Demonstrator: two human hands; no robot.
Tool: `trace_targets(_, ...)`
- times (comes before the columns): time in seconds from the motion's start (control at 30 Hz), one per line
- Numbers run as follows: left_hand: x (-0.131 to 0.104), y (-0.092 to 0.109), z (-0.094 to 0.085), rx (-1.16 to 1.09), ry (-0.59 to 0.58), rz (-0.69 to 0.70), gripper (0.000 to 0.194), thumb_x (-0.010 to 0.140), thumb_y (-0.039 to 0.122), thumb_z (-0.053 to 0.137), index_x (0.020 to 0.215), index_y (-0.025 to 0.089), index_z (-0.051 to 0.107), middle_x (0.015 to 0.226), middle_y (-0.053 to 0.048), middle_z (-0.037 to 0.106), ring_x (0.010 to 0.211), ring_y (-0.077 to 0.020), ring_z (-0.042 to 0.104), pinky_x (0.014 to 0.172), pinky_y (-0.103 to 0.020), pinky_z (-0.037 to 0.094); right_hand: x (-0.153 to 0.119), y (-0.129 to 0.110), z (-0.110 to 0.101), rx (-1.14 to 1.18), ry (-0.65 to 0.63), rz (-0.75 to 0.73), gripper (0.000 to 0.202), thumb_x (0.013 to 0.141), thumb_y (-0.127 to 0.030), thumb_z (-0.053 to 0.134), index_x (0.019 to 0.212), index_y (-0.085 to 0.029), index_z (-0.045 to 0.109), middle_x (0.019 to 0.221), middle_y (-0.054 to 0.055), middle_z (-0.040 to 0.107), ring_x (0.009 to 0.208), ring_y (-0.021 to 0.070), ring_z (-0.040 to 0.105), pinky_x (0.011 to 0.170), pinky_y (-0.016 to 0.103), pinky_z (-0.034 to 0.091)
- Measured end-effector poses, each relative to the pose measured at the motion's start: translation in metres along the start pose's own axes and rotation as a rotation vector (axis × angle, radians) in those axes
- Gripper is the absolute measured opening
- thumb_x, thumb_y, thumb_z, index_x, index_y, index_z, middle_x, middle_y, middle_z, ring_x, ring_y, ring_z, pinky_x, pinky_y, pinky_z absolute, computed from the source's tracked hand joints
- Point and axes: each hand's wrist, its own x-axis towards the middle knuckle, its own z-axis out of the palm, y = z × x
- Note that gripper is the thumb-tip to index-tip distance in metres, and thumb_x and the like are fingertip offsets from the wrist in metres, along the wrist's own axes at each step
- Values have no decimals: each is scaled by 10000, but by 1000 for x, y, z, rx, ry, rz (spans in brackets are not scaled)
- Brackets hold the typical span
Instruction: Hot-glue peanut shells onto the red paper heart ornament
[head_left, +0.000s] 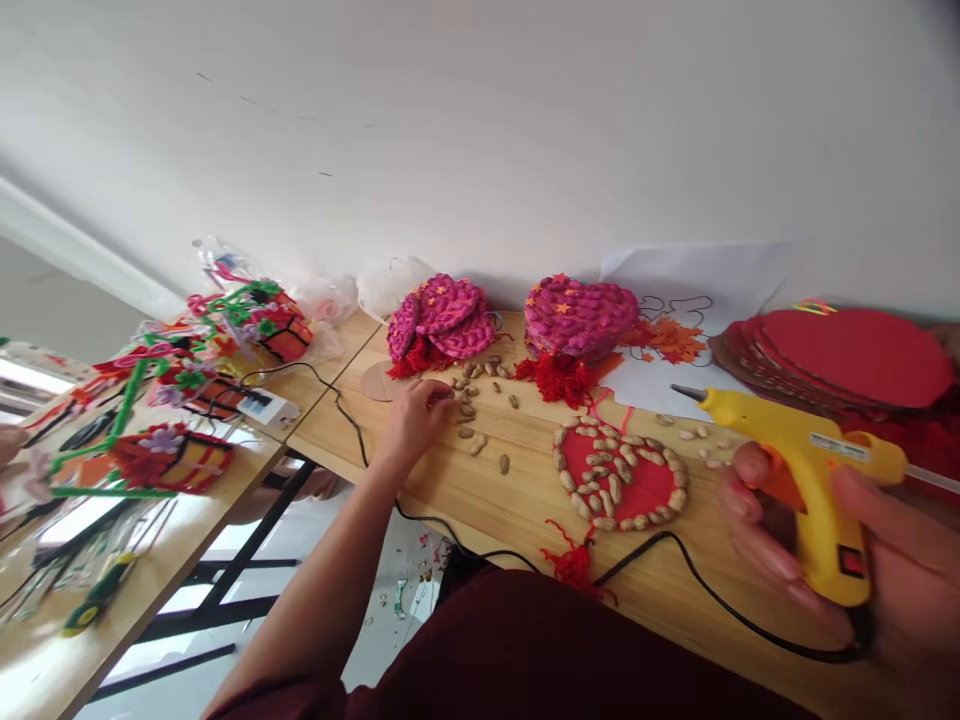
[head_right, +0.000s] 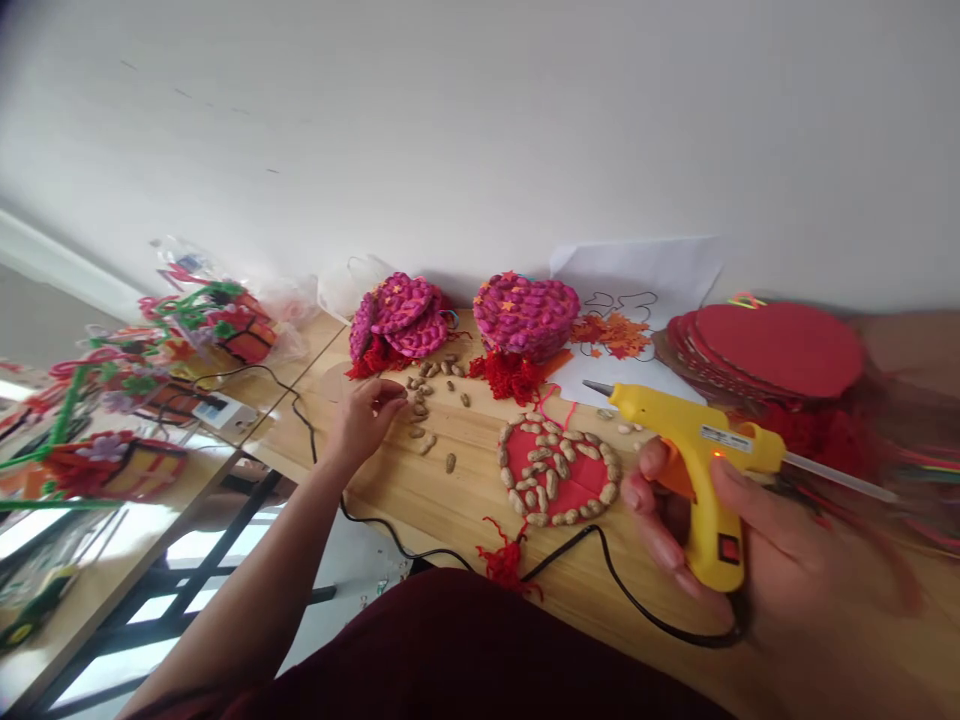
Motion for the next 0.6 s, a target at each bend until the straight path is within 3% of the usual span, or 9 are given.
trace_targets(0.07, -5, 13, 0, -62, 5, -4, 178, 823, 251, 646, 955, 145, 700, 893, -68, 677, 783, -172, 609, 750, -312, 502, -4, -6, 8, 207, -92, 183, 301, 844, -512, 508, 867, -268, 683, 658, 100, 598, 384, 182, 500, 252, 278, 381)
trace_targets(0.13, -12, 35, 4, -170, -43, -11, 263, 867, 294, 607, 1076, 152, 682, 886, -52, 677, 762, -148, 614, 697, -272, 506, -4, -10, 14, 292, -107, 209, 256, 810, -486, 578, 866, -257, 678, 676, 92, 608, 410, 159, 508, 292, 250, 395)
trace_targets(0.17, -16, 48, 7, -341, -102, -55, 296, 868, 307, 622, 1119, 160, 678, 870, -42, 672, 750, -137, 612, 676, -254, 503, -3, -10, 16, 308, -100, 203, 246, 803, -479, 598, 868, -254, 674, 656, 79, 600, 406, 151, 503, 293, 238, 383)
trace_targets(0.27, -29, 94, 21, -780, -288, -208, 306, 800, 333, 732, 1047, 157, 692, 766, -10, 656, 657, -111, 618, 632, -236, 525, -2, -6, 23, 292, -55, 136, 190, 807, -425, 652, 881, -250, 660, 641, 43, 607, 406, 125, 503, 317, 213, 383)
trace_targets(0.4, -43, 144, 45, -1186, -592, -432, 312, 730, 277, 820, 970, 149, 666, 807, -33, 704, 747, -165, 713, 673, -254, 575, -3, 0, 30, 147, 22, -15, 145, 816, -319, 712, 905, -256, 615, 645, -7, 625, 478, 113, 550, 393, 198, 420)
trace_targets(0.6, -48, 181, 73, -1450, -679, -708, 255, 682, 89, 829, 887, 115, 680, 837, -47, 737, 763, -121, 720, 767, -204, 577, -6, 6, 36, -16, 89, -153, 268, 786, -318, 755, 993, -250, 597, 822, 12, 703, 675, 155, 641, 503, 239, 505)
